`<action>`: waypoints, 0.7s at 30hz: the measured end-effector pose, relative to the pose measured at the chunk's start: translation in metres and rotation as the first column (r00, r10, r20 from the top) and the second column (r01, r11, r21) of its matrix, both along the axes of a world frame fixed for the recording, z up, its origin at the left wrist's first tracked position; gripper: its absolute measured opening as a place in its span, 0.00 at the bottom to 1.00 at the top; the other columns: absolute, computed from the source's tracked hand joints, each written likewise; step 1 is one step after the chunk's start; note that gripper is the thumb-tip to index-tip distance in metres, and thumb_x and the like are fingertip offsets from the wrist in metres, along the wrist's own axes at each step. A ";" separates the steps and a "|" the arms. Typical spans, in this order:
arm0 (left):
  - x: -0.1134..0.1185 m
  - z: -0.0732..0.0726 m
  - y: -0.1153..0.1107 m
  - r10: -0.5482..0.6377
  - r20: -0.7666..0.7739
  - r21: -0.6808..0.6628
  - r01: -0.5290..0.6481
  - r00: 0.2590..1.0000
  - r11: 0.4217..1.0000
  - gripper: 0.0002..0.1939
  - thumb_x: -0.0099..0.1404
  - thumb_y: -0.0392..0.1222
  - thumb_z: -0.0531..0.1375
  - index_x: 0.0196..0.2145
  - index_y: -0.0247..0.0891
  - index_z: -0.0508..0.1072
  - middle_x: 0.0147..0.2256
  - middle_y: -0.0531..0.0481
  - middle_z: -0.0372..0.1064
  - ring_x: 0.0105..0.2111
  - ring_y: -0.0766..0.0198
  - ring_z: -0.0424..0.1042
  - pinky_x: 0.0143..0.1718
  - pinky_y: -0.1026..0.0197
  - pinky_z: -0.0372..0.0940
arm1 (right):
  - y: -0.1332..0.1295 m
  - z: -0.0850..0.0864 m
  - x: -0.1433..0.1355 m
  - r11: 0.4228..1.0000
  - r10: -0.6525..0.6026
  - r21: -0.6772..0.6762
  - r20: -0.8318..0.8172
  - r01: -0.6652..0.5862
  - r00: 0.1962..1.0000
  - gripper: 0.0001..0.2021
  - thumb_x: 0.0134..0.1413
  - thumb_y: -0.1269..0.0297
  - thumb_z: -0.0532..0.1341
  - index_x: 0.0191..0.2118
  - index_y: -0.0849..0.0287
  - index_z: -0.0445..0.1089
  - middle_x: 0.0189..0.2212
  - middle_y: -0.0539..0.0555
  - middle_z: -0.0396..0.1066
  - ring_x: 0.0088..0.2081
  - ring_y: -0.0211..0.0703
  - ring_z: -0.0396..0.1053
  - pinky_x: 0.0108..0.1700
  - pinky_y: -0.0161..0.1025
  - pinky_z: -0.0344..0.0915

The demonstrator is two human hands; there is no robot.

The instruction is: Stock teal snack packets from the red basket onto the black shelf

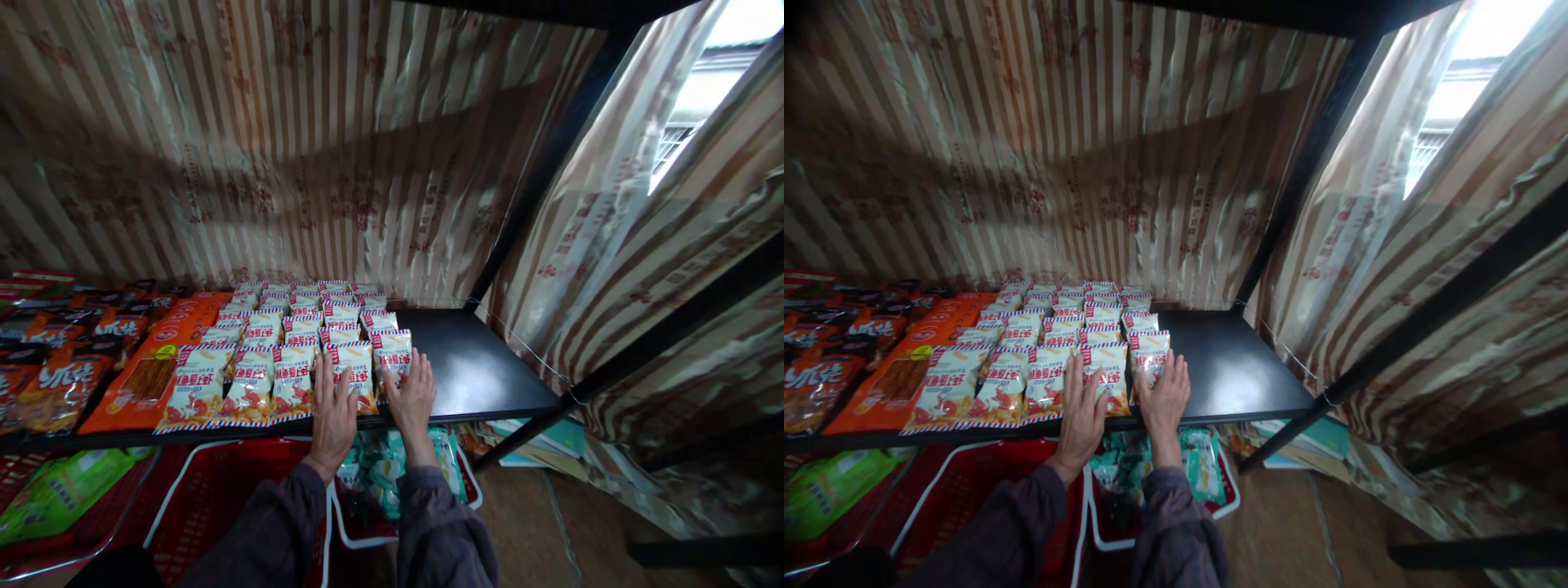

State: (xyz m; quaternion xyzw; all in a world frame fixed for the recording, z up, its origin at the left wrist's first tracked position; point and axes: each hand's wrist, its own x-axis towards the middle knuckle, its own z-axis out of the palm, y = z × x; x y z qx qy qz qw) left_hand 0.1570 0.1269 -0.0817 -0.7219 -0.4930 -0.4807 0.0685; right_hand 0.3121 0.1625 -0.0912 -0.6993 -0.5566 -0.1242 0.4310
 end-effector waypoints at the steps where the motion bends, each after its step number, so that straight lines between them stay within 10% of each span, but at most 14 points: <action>1: 0.000 0.001 0.001 0.009 -0.001 0.008 -0.009 1.000 1.000 0.20 0.65 0.35 0.52 0.56 0.34 0.61 0.66 0.37 0.35 0.65 0.48 0.34 0.61 0.39 0.48 | 0.002 -0.001 0.002 1.000 0.005 -0.028 0.009 -0.004 1.000 0.35 0.56 0.46 0.52 0.62 0.67 0.52 0.59 0.72 0.55 0.59 0.62 0.54 0.54 0.58 0.56; 21: 0.003 0.001 0.018 0.001 -0.173 -0.022 -0.005 0.985 1.000 0.23 0.63 0.36 0.51 0.57 0.34 0.61 0.62 0.40 0.51 0.65 0.49 0.41 0.61 0.43 0.47 | 0.008 -0.002 -0.005 0.989 0.147 -0.044 0.083 -0.144 0.986 0.25 0.58 0.52 0.54 0.58 0.58 0.59 0.59 0.65 0.56 0.58 0.56 0.56 0.52 0.53 0.60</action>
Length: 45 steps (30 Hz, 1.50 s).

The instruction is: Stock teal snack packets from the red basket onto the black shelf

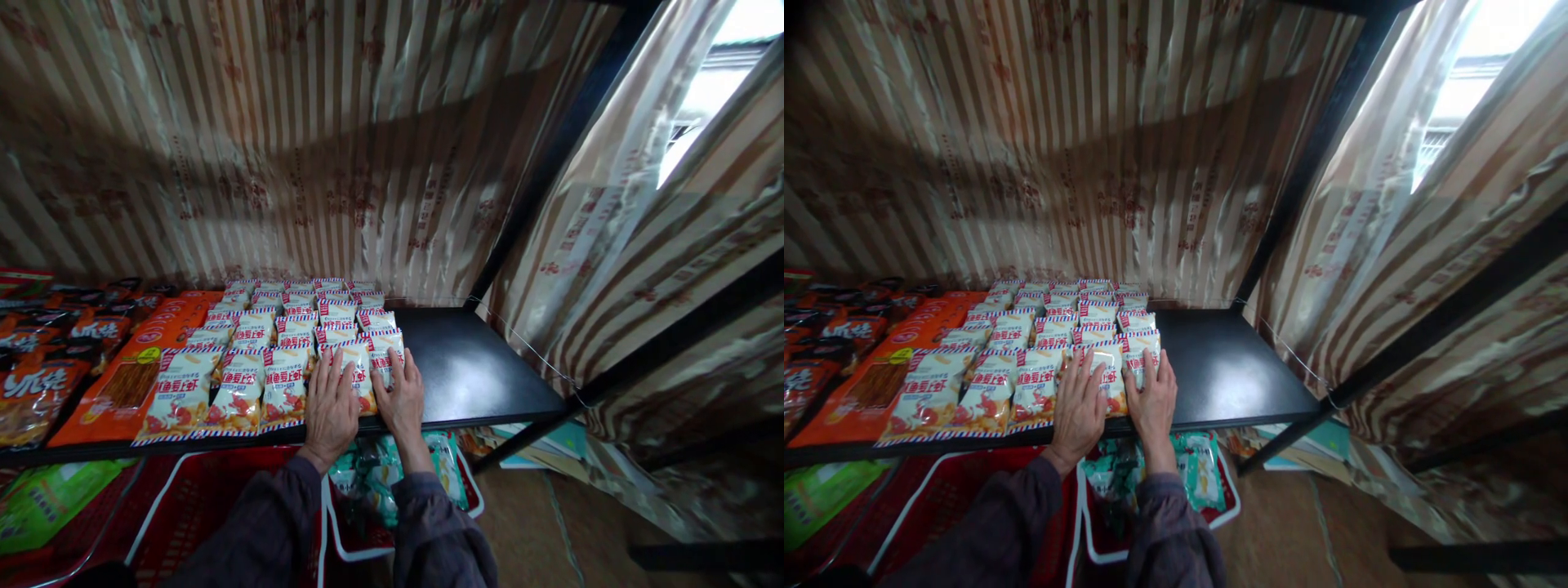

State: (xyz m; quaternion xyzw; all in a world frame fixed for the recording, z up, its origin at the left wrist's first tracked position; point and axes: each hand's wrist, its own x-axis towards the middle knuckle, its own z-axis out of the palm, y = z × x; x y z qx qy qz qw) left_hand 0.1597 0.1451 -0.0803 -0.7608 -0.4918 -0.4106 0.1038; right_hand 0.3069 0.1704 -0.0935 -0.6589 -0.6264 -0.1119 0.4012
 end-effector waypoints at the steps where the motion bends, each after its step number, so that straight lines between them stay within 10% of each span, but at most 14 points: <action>1: -0.001 0.000 0.001 -0.005 0.003 -0.007 0.005 1.000 1.000 0.24 0.63 0.36 0.51 0.57 0.34 0.61 0.62 0.40 0.51 0.65 0.49 0.41 0.61 0.42 0.47 | 0.001 -0.001 0.000 1.000 0.000 0.003 0.001 0.000 1.000 0.25 0.58 0.53 0.54 0.58 0.58 0.60 0.59 0.65 0.56 0.58 0.56 0.56 0.52 0.53 0.60; 45: -0.001 0.000 -0.001 0.049 0.080 0.059 -0.054 0.996 0.997 0.26 0.63 0.38 0.55 0.59 0.36 0.60 0.66 0.38 0.36 0.65 0.45 0.40 0.60 0.39 0.49 | -0.004 0.004 -0.004 0.998 -0.009 -0.058 -0.040 0.006 0.999 0.25 0.57 0.55 0.55 0.58 0.58 0.60 0.60 0.64 0.55 0.59 0.55 0.55 0.54 0.52 0.59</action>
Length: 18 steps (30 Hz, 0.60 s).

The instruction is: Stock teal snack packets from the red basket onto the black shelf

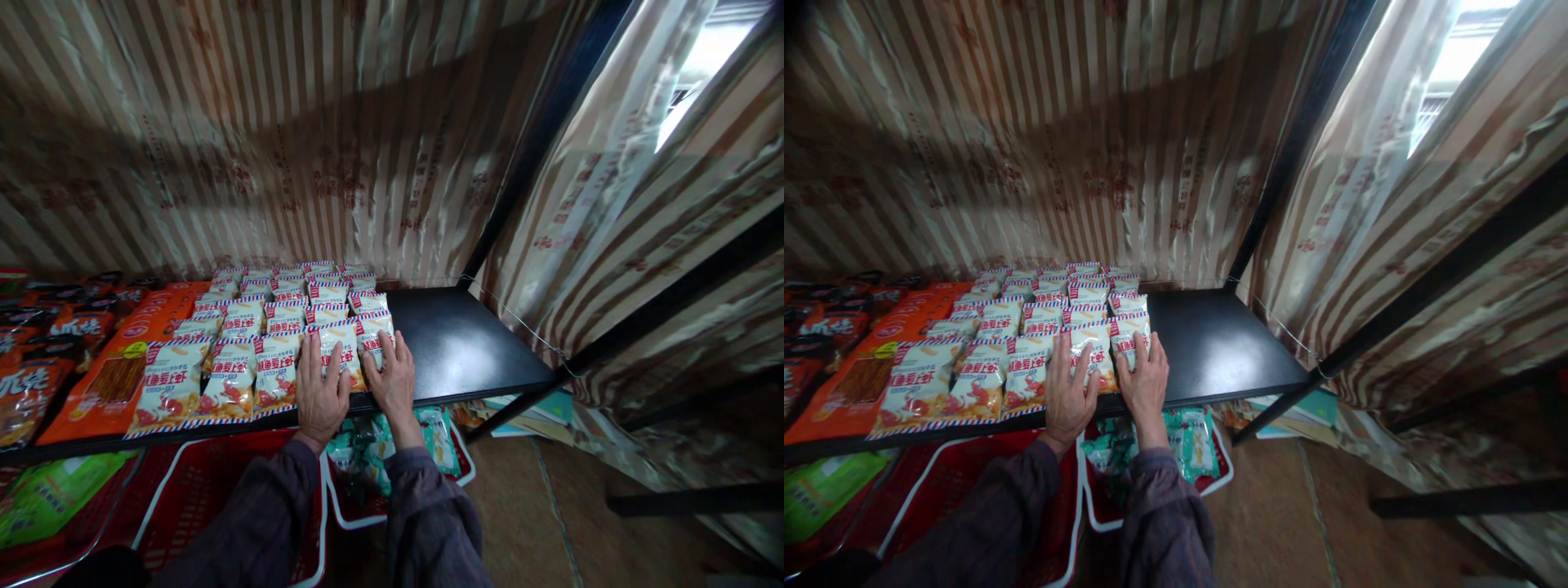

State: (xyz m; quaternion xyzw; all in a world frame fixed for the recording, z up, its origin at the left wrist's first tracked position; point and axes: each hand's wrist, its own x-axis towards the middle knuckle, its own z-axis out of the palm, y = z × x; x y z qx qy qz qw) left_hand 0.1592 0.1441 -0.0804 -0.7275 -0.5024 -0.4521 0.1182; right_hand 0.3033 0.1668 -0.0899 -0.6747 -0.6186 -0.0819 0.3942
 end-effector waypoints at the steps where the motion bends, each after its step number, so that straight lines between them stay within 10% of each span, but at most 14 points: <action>1: 0.000 0.000 0.000 0.005 -0.011 0.007 -0.005 1.000 1.000 0.27 0.62 0.39 0.56 0.59 0.36 0.60 0.66 0.38 0.36 0.64 0.45 0.40 0.60 0.39 0.50 | 0.000 0.000 0.000 1.000 -0.007 0.002 -0.003 0.007 1.000 0.25 0.57 0.54 0.55 0.58 0.59 0.60 0.60 0.64 0.55 0.59 0.55 0.55 0.54 0.52 0.59; 18: 0.002 0.001 -0.002 0.052 -0.059 0.044 -0.049 0.997 0.998 0.25 0.58 0.40 0.59 0.54 0.36 0.67 0.65 0.37 0.42 0.64 0.43 0.44 0.59 0.40 0.51 | -0.001 -0.003 0.004 0.999 -0.010 0.033 -0.111 0.014 0.994 0.29 0.57 0.54 0.53 0.60 0.64 0.55 0.57 0.66 0.61 0.58 0.53 0.59 0.55 0.49 0.59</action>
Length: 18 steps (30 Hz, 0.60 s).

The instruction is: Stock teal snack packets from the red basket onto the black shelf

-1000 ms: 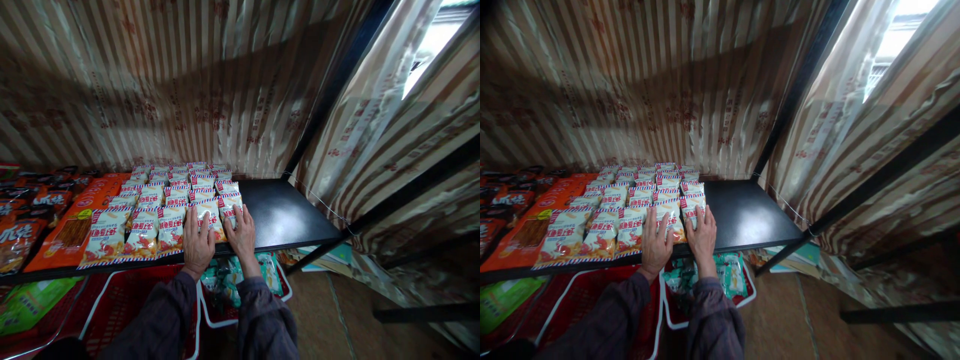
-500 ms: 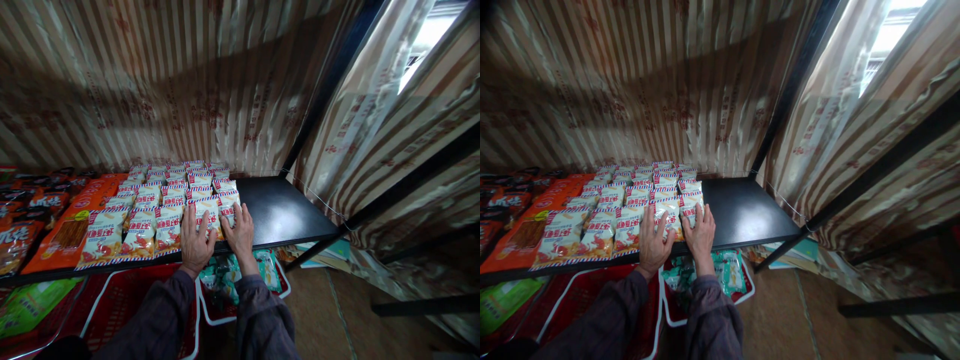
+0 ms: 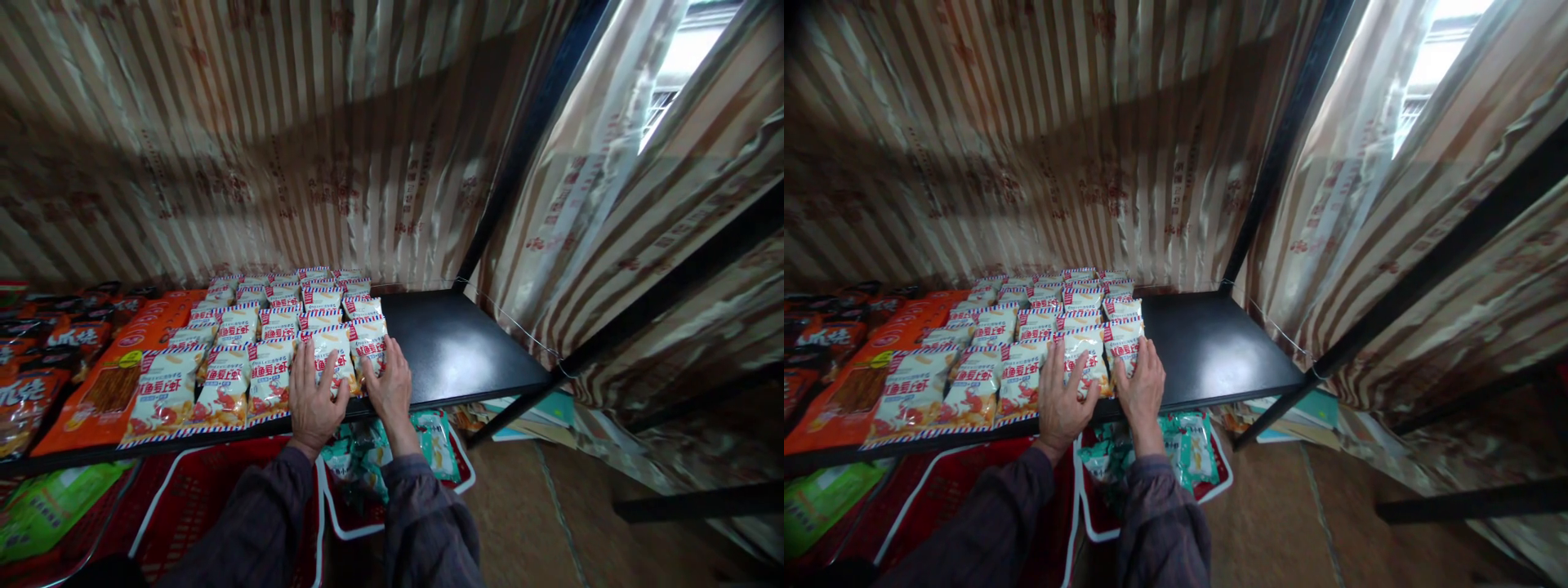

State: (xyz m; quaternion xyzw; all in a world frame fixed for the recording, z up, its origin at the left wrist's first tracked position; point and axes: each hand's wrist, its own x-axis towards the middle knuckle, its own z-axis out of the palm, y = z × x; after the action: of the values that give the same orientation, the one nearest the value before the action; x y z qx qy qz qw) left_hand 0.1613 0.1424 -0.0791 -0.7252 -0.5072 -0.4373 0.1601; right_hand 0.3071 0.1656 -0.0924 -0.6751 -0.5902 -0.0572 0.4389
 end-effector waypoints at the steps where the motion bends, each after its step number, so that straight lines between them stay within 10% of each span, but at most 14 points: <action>1: 0.000 0.000 0.000 0.003 0.000 0.004 -0.003 1.000 1.000 0.25 0.58 0.40 0.59 0.54 0.35 0.67 0.65 0.37 0.42 0.64 0.43 0.44 0.59 0.40 0.51 | 0.000 0.000 0.000 1.000 0.003 0.006 -0.002 -0.003 1.000 0.28 0.57 0.54 0.53 0.60 0.64 0.55 0.57 0.66 0.61 0.57 0.53 0.59 0.55 0.49 0.59; 18: 0.001 0.002 0.000 -0.024 0.016 0.009 0.024 1.000 1.000 0.26 0.58 0.40 0.60 0.55 0.37 0.65 0.65 0.37 0.40 0.64 0.43 0.42 0.59 0.40 0.51 | 0.001 0.003 -0.001 0.999 -0.048 -0.008 -0.026 0.048 0.999 0.33 0.55 0.49 0.54 0.61 0.64 0.53 0.56 0.67 0.61 0.56 0.55 0.61 0.53 0.50 0.61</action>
State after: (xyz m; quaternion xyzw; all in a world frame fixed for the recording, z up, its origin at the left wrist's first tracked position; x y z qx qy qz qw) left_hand 0.1624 0.1421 -0.0773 -0.7271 -0.4977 -0.4472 0.1539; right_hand 0.3064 0.1670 -0.0890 -0.6911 -0.5684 -0.0569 0.4427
